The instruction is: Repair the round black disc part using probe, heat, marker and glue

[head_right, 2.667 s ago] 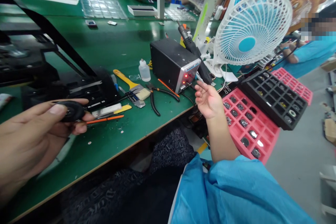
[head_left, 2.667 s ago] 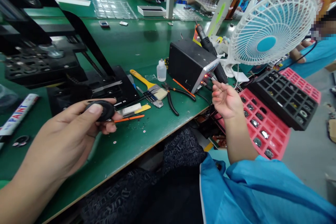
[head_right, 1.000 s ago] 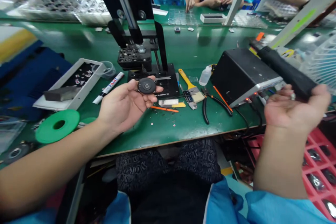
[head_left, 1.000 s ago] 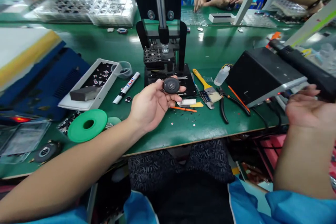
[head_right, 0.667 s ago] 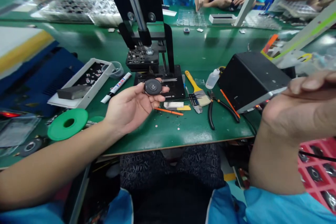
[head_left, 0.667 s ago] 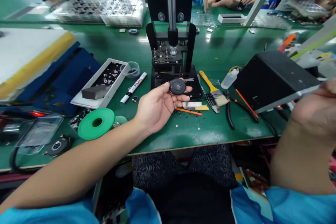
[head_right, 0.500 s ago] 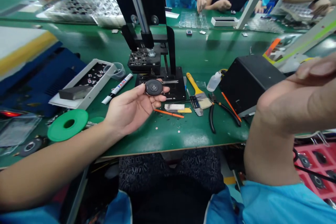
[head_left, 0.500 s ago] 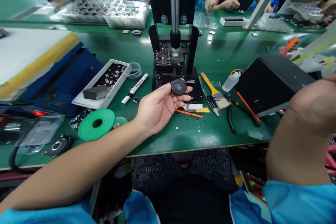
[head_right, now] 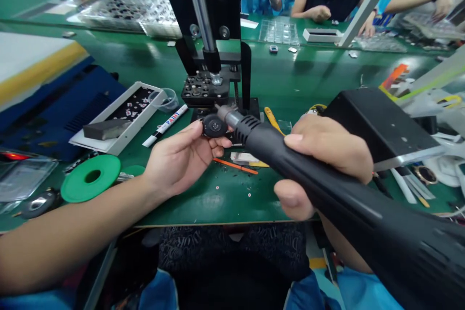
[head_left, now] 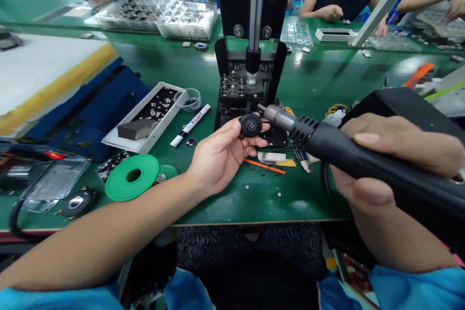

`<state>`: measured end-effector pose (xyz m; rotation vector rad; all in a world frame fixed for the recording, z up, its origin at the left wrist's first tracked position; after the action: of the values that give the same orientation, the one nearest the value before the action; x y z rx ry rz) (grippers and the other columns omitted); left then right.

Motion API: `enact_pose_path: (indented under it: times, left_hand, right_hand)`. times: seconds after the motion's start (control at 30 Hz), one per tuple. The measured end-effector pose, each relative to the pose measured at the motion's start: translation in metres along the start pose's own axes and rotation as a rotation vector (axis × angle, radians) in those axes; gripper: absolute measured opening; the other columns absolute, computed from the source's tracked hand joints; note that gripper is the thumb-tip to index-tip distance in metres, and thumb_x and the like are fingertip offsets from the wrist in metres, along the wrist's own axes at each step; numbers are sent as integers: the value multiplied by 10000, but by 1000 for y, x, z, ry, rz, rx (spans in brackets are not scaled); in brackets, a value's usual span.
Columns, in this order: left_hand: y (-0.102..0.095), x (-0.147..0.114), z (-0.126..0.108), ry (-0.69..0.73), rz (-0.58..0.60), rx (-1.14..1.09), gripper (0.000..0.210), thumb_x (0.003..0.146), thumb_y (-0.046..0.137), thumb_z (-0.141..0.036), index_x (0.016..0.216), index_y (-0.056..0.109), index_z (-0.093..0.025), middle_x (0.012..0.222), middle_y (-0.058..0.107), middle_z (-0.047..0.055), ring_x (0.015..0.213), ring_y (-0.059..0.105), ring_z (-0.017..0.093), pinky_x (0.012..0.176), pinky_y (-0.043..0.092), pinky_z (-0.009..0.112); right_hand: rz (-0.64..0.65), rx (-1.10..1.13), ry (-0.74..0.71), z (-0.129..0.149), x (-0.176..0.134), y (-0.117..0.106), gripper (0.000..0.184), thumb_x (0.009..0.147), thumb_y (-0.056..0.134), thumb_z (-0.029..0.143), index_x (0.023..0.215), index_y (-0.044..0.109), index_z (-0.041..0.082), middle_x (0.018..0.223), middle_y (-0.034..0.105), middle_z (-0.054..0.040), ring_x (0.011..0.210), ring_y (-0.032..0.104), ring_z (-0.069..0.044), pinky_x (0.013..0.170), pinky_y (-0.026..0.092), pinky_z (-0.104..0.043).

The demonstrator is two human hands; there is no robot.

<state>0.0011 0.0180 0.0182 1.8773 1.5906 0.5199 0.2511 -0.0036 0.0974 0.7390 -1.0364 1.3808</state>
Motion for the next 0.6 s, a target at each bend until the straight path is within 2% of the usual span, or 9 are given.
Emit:
enact_pose_path:
  times: [0.03, 0.1, 0.13, 0.23, 0.3, 0.4, 0.47, 0.53, 0.6]
  left_hand:
    - [0, 0, 0, 1, -8, -3, 227, 1100, 736, -319, 1177, 844, -135, 1147, 883, 135, 860, 821, 179, 719, 627, 241]
    - [-1, 0, 1, 1, -32, -11, 211, 1102, 736, -307, 1163, 841, -135, 1072, 862, 108, 850, 820, 178, 707, 626, 239]
    - [-2, 0, 1, 1, -46, -13, 211, 1110, 723, -304, 1161, 838, -134, 1064, 855, 103, 856, 824, 180, 705, 627, 241]
    - [-2, 0, 1, 10, -62, -9, 214, 1131, 690, -296, 1164, 830, -138, 1131, 853, 110, 876, 829, 185, 705, 628, 249]
    - [-1, 0, 1, 15, -53, 0, 218, 1136, 688, -300, 1179, 830, -141, 1186, 858, 128, 885, 818, 179, 708, 624, 246]
    - [0, -1, 1, 13, -39, 11, 210, 1129, 713, -317, 1155, 829, -143, 1185, 859, 131, 888, 808, 178, 719, 622, 249]
    - [-1, -1, 1, 13, -40, 17, 195, 1115, 742, -323, 1150, 823, -149, 1138, 851, 110, 888, 813, 183, 723, 620, 255]
    - [-1, -1, 0, 21, -40, 22, 194, 1107, 754, -323, 1165, 817, -149, 1152, 853, 110, 893, 815, 185, 725, 616, 260]
    - [-1, -1, 0, 23, -36, 25, 202, 1110, 751, -322, 1182, 810, -142, 1187, 859, 125, 901, 815, 186, 727, 612, 264]
  right_hand:
    - [28, 3, -5, 2, 2, 2, 473, 935, 954, 591, 1346, 908, 362, 647, 660, 12, 552, 679, -214, 560, 585, -422]
    - [226, -31, 22, 6, 5, 9, 496, 1010, 909, 512, 1477, 857, 352, 702, 725, -7, 673, 786, -263, 650, 669, -468]
    - [249, -48, 40, 9, 7, 8, 479, 1027, 893, 502, 1480, 853, 353, 730, 748, -12, 681, 789, -264, 664, 677, -478]
    - [230, -33, -19, 22, 9, 6, 450, 1048, 869, 526, 1466, 845, 363, 651, 690, 21, 629, 765, -255, 616, 665, -461]
    - [271, -84, 102, 24, 8, 10, 419, 1087, 828, 570, 1481, 809, 429, 652, 682, 24, 706, 787, -270, 711, 694, -488]
    - [243, -183, 208, 26, 6, 14, 356, 1070, 821, 672, 1377, 820, 492, 683, 704, 24, 664, 739, -244, 730, 686, -483]
    - [200, -160, 169, 27, 5, 14, 359, 1056, 826, 687, 1360, 840, 497, 652, 676, 27, 653, 749, -250, 694, 672, -473]
    - [203, -93, 91, 27, 5, 14, 401, 1055, 846, 626, 1430, 842, 481, 647, 674, 25, 639, 756, -249, 666, 660, -464]
    - [241, -80, 140, 21, 3, 12, 434, 1085, 827, 594, 1504, 818, 482, 679, 705, 13, 639, 745, -240, 710, 667, -476]
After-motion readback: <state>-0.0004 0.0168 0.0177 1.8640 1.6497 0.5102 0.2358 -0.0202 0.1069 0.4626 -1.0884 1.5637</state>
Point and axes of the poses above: each hand's wrist, its own x-axis towards the middle knuckle, its own y-axis out of the palm, z = x × y, the point moved 4 cm from there along x, towards the middle knuckle
